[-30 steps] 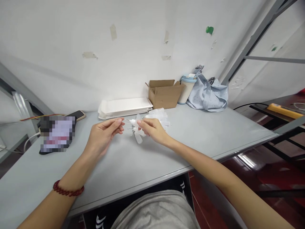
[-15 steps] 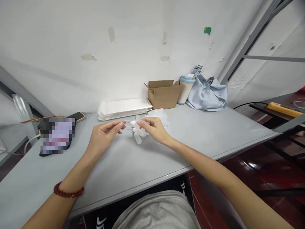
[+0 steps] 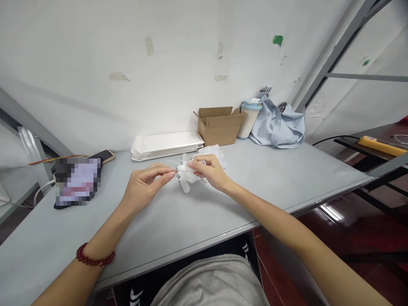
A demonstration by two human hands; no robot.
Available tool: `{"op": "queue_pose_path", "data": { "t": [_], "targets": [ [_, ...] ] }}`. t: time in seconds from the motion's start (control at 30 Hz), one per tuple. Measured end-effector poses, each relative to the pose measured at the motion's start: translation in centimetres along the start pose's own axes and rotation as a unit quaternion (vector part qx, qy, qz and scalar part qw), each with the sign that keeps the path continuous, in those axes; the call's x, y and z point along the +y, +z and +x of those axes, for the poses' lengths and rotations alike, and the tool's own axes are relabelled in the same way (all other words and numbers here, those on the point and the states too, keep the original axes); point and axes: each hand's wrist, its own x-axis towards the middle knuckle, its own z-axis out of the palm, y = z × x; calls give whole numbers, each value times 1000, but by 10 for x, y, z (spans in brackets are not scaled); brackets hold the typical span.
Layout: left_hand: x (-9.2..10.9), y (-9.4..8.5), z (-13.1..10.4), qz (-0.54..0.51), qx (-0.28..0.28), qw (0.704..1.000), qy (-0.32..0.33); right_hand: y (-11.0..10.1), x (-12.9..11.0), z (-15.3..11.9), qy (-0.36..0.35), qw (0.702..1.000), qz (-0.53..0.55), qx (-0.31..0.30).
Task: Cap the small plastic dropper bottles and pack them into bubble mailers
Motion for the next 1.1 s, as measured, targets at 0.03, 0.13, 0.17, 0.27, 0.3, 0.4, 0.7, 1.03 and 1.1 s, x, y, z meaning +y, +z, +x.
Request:
{"op": "queue_pose_path", "data": {
  "t": [0.03,0.13,0.17,0.27,0.3,0.4,0.7,1.03,1.1],
  "targets": [
    [0,0,0,-2,2,1000,2,0,0,0,1,1000,3,2],
    [-1,0,0,-3,7,1000,13,0,1,1,0,1000,10,8],
    [-2,0,0,-1,7,1000,17,0,1,1,-2,1000,12,9],
    [-3,0,0,5,9,1000,23,-1,0,2,-7,1000,16,9],
    [-3,0,0,7,12,1000,23,-1,0,2,-8,1000,17,9],
    [-4,0,0,9,18,1000,23,-2,-1,3,-7,1000,19,13],
    [-4,0,0,10,19,1000,17,-1,1,2,-7,1000,13,2],
    [-2,-2,0,29,-45,997,52,-5,0,3,-22,996,-78,-30],
    [-1,-2,0,39,-68,995,56,-5,-1,2,-13,995,-96,-38]
  ]
}}
